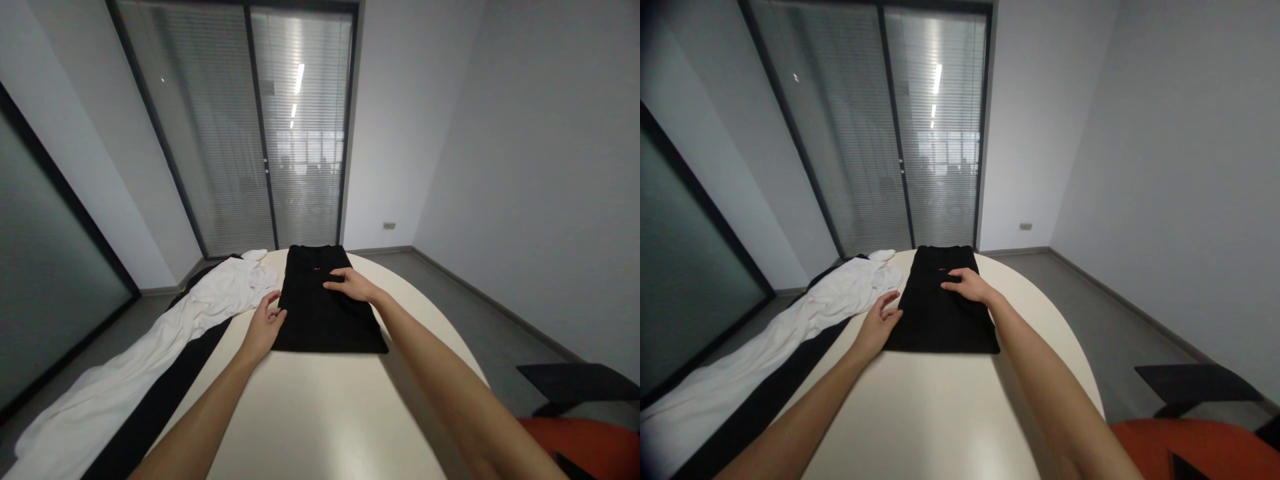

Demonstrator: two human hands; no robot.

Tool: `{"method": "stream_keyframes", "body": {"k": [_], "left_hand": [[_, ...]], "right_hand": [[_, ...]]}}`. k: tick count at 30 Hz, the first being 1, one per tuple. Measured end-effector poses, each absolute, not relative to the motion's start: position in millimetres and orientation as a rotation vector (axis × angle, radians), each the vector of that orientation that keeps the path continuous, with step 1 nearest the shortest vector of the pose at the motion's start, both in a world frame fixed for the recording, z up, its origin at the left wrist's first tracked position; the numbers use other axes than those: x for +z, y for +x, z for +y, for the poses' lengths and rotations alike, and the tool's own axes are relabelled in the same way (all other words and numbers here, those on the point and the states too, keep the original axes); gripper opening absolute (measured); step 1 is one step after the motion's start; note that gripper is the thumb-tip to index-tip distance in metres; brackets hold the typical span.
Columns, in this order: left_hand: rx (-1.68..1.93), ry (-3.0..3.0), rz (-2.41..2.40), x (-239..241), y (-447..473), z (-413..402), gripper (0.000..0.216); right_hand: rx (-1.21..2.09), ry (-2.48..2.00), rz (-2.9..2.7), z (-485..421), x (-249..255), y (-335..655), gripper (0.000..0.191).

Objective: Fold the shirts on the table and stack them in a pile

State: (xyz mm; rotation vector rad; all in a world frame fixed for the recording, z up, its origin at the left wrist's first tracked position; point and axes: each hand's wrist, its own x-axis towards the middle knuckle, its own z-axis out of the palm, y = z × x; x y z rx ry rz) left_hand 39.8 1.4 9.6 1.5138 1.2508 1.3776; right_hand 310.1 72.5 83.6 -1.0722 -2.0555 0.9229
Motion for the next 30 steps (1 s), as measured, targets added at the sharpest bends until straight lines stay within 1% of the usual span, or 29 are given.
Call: {"method": "stream_keyframes", "body": {"k": [2,6,9,11,14,16,19,22,24,27,30], "left_hand": [[1.367,1.597,1.268,9.2,40.1,-0.3,0.047],[1.504,1.792,1.261,13.4,39.5,-1.4,0.026],[1.492,1.852,1.330,7.7,37.0,4.3,0.022],[1.446,1.828,1.357,-0.4,35.0,10.0,0.023],[1.429,1.750,1.364,-9.8,33.0,15.6,0.026],[1.424,1.731,1.410,-10.1,32.4,14.9,0.029],[1.315,1.803,1.645,-1.5,32.0,6.9,0.032],[1.024,1.870,1.942,13.2,32.4,-5.1,0.035],[0.814,1.896,2.049,22.7,33.4,-12.4,0.038],[0.601,1.927,2.096,33.0,34.5,-19.3,0.042],[0.478,1.927,2.046,38.1,32.6,-20.9,0.043]], "right_hand": [[0.830,-1.066,-2.078,80.3,77.2,308.6,0.039],[0.720,-0.990,-2.079,91.4,78.2,307.2,0.039],[0.531,-1.094,-2.197,96.6,78.4,303.9,0.040],[0.348,-1.268,-2.269,97.1,73.8,300.9,0.047],[0.141,-1.514,-2.233,93.0,64.0,299.6,0.070],[0.112,-1.649,-2.121,87.8,59.9,303.6,0.072],[0.135,-1.837,-1.947,76.5,60.0,317.6,0.067],[0.210,-1.984,-1.868,57.8,63.6,336.0,0.067],[0.342,-2.003,-1.908,40.5,65.1,347.5,0.066],[0.643,-1.755,-2.093,12.9,66.1,360.1,0.059],[0.845,-1.511,-2.296,-7.1,67.7,366.1,0.067]]}}
